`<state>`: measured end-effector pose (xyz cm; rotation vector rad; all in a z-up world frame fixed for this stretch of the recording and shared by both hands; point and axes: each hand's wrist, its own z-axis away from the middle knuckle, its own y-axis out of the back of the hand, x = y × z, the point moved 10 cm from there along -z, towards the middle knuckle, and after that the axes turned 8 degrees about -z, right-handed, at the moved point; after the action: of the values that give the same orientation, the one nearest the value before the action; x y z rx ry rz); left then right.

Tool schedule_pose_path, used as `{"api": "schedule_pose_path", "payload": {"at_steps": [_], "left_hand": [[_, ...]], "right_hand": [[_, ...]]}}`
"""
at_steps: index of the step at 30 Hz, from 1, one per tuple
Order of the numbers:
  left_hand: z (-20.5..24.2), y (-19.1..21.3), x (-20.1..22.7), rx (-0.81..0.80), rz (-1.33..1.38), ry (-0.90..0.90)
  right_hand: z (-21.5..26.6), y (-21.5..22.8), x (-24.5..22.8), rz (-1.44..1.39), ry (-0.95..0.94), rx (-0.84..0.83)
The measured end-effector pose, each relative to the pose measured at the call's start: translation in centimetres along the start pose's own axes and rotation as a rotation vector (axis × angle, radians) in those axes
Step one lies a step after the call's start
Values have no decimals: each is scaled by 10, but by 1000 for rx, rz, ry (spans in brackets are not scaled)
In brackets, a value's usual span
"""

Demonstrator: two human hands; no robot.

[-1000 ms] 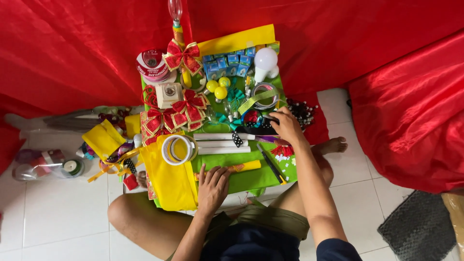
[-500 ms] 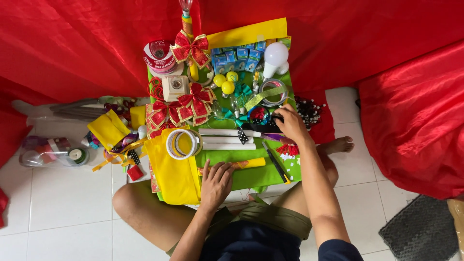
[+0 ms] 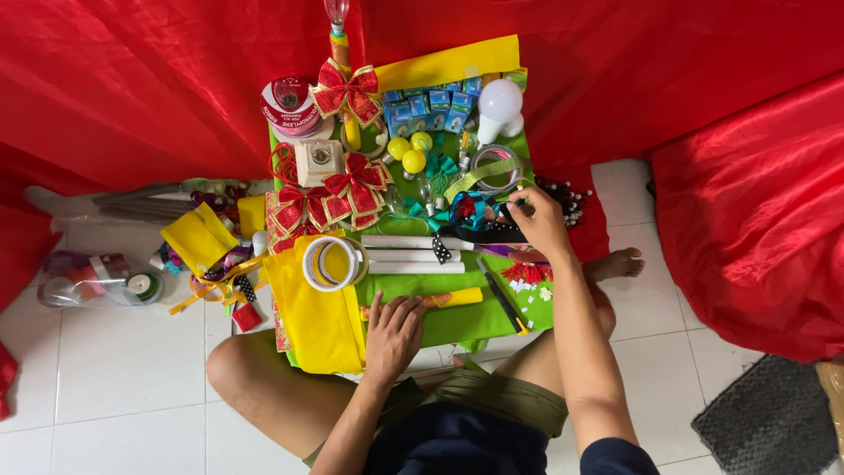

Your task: Attaching a decorative polka-dot ribbon to a yellow cylindrical object by wrapping it around.

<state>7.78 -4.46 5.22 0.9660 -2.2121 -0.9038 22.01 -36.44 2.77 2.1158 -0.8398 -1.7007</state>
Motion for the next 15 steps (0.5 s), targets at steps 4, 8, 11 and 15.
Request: {"api": "schedule_pose_path", "payload": {"at_steps": [4,8,11,15], "left_hand": [[1,-1,0,5,4,2],[2,-1,0,8,4,-1],[2,-1,0,8,6,0],[3,-2,-1,11,10,-1]], "right_hand": [[2,9,-8,-72,-91,24],[1,20,2,-77,-157,56],[-1,22,9,-123,-168,51],[-1,21,6,-128,-159,34]]}}
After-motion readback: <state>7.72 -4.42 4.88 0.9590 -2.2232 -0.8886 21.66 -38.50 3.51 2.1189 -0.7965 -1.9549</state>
